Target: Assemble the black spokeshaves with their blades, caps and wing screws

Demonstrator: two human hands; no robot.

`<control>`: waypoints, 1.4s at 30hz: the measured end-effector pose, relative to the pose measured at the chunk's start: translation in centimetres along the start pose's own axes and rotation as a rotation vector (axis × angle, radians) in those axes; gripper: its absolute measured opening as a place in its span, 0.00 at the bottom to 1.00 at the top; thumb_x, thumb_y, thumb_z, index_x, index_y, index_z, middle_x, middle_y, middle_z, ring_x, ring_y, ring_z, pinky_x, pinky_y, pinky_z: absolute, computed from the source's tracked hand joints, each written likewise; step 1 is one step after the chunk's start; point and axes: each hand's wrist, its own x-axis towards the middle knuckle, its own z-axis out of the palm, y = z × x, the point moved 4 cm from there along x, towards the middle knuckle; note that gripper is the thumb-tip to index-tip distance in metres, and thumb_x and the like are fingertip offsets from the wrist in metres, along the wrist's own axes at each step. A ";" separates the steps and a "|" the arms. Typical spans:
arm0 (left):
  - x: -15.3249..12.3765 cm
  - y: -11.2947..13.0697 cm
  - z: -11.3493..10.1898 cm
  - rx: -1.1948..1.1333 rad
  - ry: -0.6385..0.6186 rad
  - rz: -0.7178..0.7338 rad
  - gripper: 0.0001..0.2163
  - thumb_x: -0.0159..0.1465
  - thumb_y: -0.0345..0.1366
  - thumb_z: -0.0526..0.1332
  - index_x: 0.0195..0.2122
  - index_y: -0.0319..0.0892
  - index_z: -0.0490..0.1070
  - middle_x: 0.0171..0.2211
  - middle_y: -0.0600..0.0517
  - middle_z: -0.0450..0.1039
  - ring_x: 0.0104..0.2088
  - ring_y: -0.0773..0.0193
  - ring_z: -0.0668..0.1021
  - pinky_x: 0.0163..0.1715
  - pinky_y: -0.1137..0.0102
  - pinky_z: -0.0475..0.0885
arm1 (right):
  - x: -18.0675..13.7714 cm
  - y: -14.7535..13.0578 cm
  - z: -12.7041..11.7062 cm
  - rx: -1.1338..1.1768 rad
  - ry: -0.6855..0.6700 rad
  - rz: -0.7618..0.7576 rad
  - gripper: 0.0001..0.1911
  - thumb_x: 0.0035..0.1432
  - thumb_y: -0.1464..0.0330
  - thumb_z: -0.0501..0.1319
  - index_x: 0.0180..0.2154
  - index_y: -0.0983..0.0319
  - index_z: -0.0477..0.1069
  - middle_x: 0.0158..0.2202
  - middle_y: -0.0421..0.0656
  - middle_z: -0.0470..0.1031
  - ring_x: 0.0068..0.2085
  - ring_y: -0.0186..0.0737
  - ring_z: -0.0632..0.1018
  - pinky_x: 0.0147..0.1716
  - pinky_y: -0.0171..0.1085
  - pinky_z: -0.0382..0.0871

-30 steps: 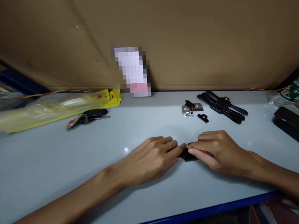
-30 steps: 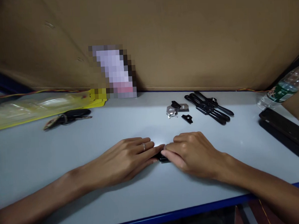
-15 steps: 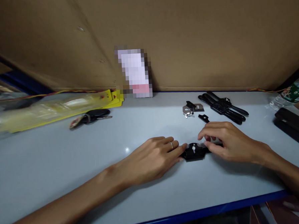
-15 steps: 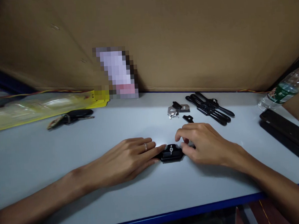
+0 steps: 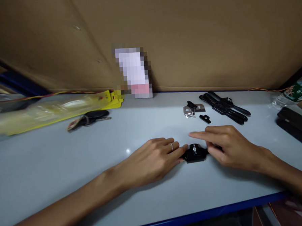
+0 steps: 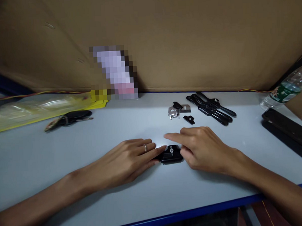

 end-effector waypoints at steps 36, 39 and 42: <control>-0.1 -0.1 0.1 -0.008 -0.002 0.016 0.10 0.75 0.34 0.51 0.49 0.36 0.69 0.32 0.51 0.76 0.30 0.61 0.76 0.28 0.65 0.71 | -0.1 -0.6 0.1 -0.100 -0.254 0.023 0.10 0.66 0.69 0.59 0.47 0.61 0.75 0.37 0.44 0.76 0.36 0.40 0.74 0.33 0.39 0.60; -0.1 0.0 0.0 0.001 0.002 0.035 0.10 0.76 0.34 0.50 0.47 0.37 0.69 0.32 0.50 0.76 0.30 0.61 0.76 0.27 0.65 0.71 | 0.4 -0.9 0.9 -0.175 -0.153 0.056 0.13 0.71 0.63 0.57 0.38 0.63 0.75 0.34 0.44 0.76 0.32 0.39 0.72 0.30 0.39 0.56; -0.1 0.0 0.0 0.027 -0.008 0.039 0.11 0.76 0.34 0.49 0.46 0.37 0.70 0.31 0.51 0.75 0.29 0.61 0.76 0.27 0.65 0.70 | 1.0 -1.2 2.2 -0.282 -0.094 0.065 0.15 0.73 0.65 0.54 0.36 0.64 0.74 0.32 0.45 0.76 0.33 0.40 0.72 0.29 0.40 0.52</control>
